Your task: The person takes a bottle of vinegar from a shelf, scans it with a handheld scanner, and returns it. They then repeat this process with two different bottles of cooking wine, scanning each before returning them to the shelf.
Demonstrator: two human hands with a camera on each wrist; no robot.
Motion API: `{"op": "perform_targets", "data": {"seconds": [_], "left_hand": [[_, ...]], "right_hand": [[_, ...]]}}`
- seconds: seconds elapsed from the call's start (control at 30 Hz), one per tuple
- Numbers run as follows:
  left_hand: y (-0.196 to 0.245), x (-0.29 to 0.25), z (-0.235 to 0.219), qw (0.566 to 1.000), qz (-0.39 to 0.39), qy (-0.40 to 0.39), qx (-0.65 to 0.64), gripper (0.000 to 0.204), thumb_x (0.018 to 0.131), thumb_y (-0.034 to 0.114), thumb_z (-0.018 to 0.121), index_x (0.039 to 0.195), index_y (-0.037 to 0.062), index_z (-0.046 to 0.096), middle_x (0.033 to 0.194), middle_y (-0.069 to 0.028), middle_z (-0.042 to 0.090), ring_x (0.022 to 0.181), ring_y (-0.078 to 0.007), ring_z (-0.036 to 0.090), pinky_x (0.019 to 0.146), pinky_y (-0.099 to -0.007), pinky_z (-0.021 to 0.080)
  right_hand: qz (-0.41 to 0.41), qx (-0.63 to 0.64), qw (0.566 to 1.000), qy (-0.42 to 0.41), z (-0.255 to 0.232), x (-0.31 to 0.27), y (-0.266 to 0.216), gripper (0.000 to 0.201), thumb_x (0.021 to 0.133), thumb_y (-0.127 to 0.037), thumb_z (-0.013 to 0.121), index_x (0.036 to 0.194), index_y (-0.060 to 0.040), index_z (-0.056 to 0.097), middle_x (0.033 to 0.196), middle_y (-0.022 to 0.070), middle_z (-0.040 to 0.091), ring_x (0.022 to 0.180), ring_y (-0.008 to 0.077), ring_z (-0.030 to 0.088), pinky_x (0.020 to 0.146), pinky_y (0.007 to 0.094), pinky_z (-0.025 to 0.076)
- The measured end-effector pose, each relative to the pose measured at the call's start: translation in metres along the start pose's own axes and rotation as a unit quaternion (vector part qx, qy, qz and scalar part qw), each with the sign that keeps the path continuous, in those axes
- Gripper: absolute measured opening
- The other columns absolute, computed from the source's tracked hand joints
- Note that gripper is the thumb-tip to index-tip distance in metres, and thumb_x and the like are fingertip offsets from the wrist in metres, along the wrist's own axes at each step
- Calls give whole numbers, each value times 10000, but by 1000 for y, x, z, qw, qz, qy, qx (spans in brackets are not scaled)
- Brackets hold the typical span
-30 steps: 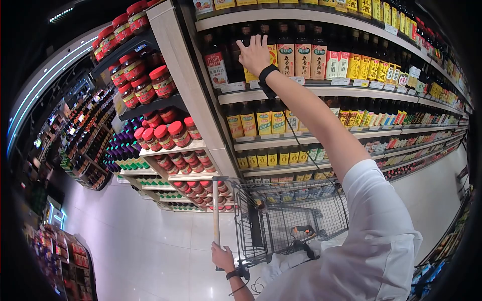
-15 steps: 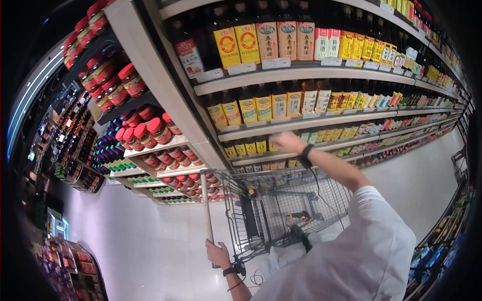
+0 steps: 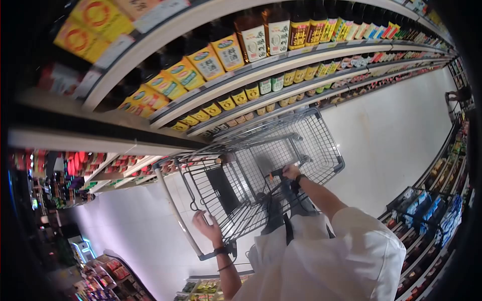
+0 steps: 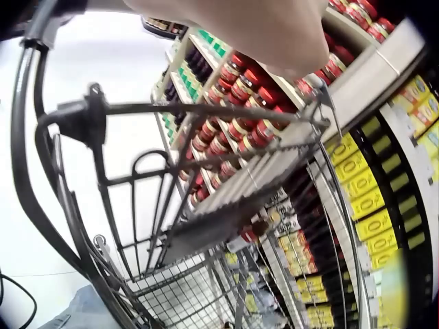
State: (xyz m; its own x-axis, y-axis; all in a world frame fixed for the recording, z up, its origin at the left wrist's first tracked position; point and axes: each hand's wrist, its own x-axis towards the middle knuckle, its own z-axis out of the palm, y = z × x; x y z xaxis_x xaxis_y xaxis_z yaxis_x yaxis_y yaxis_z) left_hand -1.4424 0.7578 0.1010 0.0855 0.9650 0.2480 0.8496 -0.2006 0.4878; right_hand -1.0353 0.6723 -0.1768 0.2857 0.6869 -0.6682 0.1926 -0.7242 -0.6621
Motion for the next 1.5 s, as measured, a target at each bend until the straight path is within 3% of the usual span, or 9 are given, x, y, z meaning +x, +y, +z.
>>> {"op": "perform_targets", "data": {"seconds": [0.33, 0.4, 0.53, 0.7, 1.0, 1.23, 1.33, 1.47, 1.5], "left_hand": [[-18, 106, 196, 969, -60, -202, -126, 280, 801, -4, 641, 1073, 20, 581, 1011, -149, 622, 957, -327, 609, 869, -397, 479], [-31, 110, 229, 947, -167, -214, -171, 611, 800, -22, 649, 1372, 43, 442, 1134, -178, 617, 1038, -300, 613, 923, -387, 473], [-53, 113, 273, 940, -186, -222, -182, 879, 782, -19, 667, 1540, 76, 233, 1338, -251, 533, 1212, -357, 553, 1024, -395, 440], [-64, 113, 301, 959, -128, -233, -101, 825, 801, 28, 699, 1507, 74, 274, 1335, -247, 542, 1203, -379, 572, 1005, -406, 467], [-70, 133, 320, 960, -136, -239, -57, 373, 970, 262, 611, 1191, 10, 449, 977, -263, 665, 887, -444, 670, 734, -479, 522], [-28, 105, 268, 957, -114, -260, -67, 322, 990, 299, 569, 1064, 4, 463, 808, -241, 682, 761, -455, 671, 664, -519, 515], [14, 91, 192, 954, -76, -279, -76, 301, 980, 282, 604, 1017, 11, 480, 735, -175, 682, 624, -323, 686, 546, -412, 509], [57, 62, 86, 931, -56, -307, -189, 263, 954, 159, 653, 1068, -1, 477, 794, -120, 670, 663, -195, 701, 573, -300, 537], [66, 50, 54, 933, -28, -305, -190, 258, 954, 145, 649, 1078, -6, 480, 818, -124, 671, 670, -197, 702, 581, -300, 538]], "right_hand": [[-260, -231, 934, 87, 115, 63, 171, 194, 866, -226, 614, 921, -48, 669, 860, 175, 674, 848, 328, 689, 740, 443, 551], [3, 259, 958, -122, 100, 56, 151, 209, 817, -231, 686, 942, -64, 675, 819, 195, 668, 768, 315, 693, 656, 413, 550], [200, 308, 929, -43, 85, 44, 53, 316, 840, -295, 707, 1070, -81, 670, 876, 150, 696, 760, 255, 699, 589, 406, 533], [-200, -99, 975, 13, 183, 120, 185, 528, 875, -296, 682, 1363, -137, 555, 1134, 182, 650, 999, 264, 669, 810, 383, 556], [136, 231, 952, 149, 137, 75, 109, 438, 800, -290, 774, 1169, -128, 604, 1082, 161, 664, 960, 306, 678, 833, 391, 552], [93, 661, 741, 74, 108, 64, 95, 416, 817, -90, 775, 1021, -174, 422, 836, 90, 581, 736, 261, 683, 507, 407, 556], [-206, 362, 908, 44, 71, 55, 83, 333, 863, -29, 677, 1057, -131, 426, 812, 142, 603, 680, 269, 677, 488, 403, 545], [-204, 271, 924, -174, -6, -10, -6, 188, 957, -218, 598, 1106, -108, 568, 811, 19, 587, 591, 107, 604, 469, 277, 483], [23, 414, 879, -236, -23, -61, -68, 209, 962, -272, 612, 1106, -122, 594, 801, -15, 570, 571, 72, 572, 459, 247, 455]]}}
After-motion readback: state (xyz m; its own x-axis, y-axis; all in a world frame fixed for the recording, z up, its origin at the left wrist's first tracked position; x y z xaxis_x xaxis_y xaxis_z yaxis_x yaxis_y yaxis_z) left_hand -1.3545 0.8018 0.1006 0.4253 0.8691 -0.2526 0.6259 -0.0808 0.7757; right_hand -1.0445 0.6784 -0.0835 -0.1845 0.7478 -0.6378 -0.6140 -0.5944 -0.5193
